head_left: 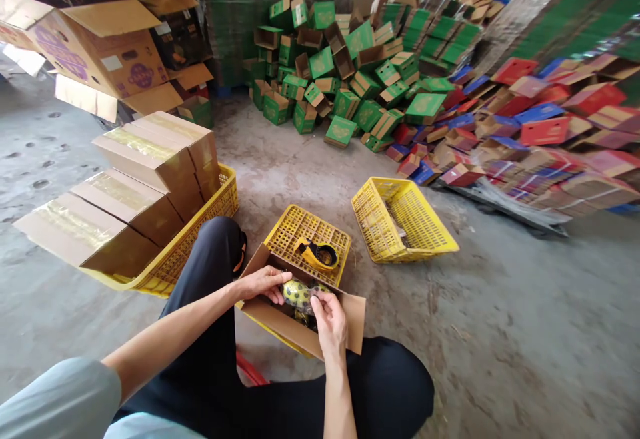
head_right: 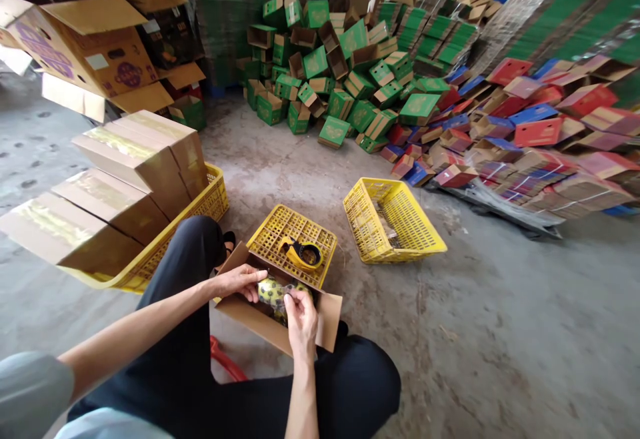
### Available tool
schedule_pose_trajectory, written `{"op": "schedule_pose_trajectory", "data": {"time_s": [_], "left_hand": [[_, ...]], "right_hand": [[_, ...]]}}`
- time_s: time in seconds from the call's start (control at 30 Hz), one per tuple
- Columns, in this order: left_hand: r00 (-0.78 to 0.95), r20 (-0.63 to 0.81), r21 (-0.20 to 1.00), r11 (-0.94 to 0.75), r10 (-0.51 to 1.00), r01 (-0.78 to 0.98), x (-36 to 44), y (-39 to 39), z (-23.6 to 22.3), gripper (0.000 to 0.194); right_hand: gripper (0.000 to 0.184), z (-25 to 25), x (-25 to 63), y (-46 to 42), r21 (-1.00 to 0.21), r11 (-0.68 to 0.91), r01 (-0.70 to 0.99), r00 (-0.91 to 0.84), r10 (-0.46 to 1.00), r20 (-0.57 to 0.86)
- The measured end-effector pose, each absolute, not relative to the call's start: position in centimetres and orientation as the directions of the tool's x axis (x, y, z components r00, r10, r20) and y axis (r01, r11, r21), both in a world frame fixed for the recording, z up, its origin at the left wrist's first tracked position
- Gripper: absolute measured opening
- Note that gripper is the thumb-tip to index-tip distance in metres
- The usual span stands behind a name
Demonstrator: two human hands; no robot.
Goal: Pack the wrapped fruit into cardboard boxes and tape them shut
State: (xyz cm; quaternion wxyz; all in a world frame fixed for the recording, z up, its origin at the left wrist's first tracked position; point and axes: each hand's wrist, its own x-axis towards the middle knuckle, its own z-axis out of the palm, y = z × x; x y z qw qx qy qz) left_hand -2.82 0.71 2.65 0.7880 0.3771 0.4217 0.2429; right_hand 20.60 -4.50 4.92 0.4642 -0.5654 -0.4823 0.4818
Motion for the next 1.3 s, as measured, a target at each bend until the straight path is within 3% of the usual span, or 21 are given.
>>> {"op": "schedule_pose_trajectory", "data": {"time_s": [0.37, 0.47, 0.57, 0.7, 0.83, 0.93, 1.0, 1.17, 1.3], "left_hand": [[0.475, -0.454, 0.873, 0.483, 0.754, 0.068, -2.8, 1.0, 2.6, 0.076], [0.537, -0.362, 0.882, 0.467, 0.763, -0.069, -3.0, 0.9, 3.1, 0.067], [0.59, -0.324, 0.817, 0.533, 0.739, -0.219, -3.0, 0.7, 3.4, 0.068], [0.561, -0.335, 0.806, 0.539, 0.757, -0.245, -3.0, 0.6, 3.2, 0.061], [0.509, -0.351, 0.821, 0.519, 0.786, -0.236, -3.1, 0.8, 2.9, 0.059], [0.469, -0.391, 0.8, 0.544, 0.792, -0.252, -3.1, 0.9, 2.6, 0.06], [0.459, -0.41, 0.791, 0.558, 0.788, -0.252, -3.0, 0.9, 2.5, 0.062], [0.496, -0.435, 0.788, 0.584, 0.752, -0.194, -3.0, 0.7, 2.7, 0.07], [0.542, -0.452, 0.775, 0.613, 0.708, -0.153, -3.0, 0.7, 2.6, 0.072]], "right_hand": [[0.04, 5.0, 20.6, -4.6, -0.975, -0.219, -0.023, 0.161, 0.962, -0.22], [0.04, 4.9, 20.6, -4.6, -0.968, -0.24, -0.069, 0.16, 0.955, -0.248], [0.04, 4.8, 20.5, -4.6, -0.966, -0.25, -0.07, 0.153, 0.954, -0.258], [0.042, 4.3, 20.4, -4.4, -0.964, -0.259, -0.053, 0.135, 0.955, -0.264], [0.059, 4.1, 20.2, -4.3, -0.975, -0.218, -0.035, 0.116, 0.969, -0.22], [0.083, 4.2, 20.0, -4.6, -0.983, -0.184, -0.021, 0.019, 0.983, -0.185], [0.089, 4.4, 19.8, -4.9, -0.987, -0.161, 0.006, -0.056, 0.985, -0.161], [0.06, 4.7, 19.6, -5.1, -0.988, -0.115, 0.101, -0.097, 0.987, -0.125], [0.054, 5.0, 19.7, -4.8, -0.987, -0.126, 0.097, -0.067, 0.989, -0.132]]}}
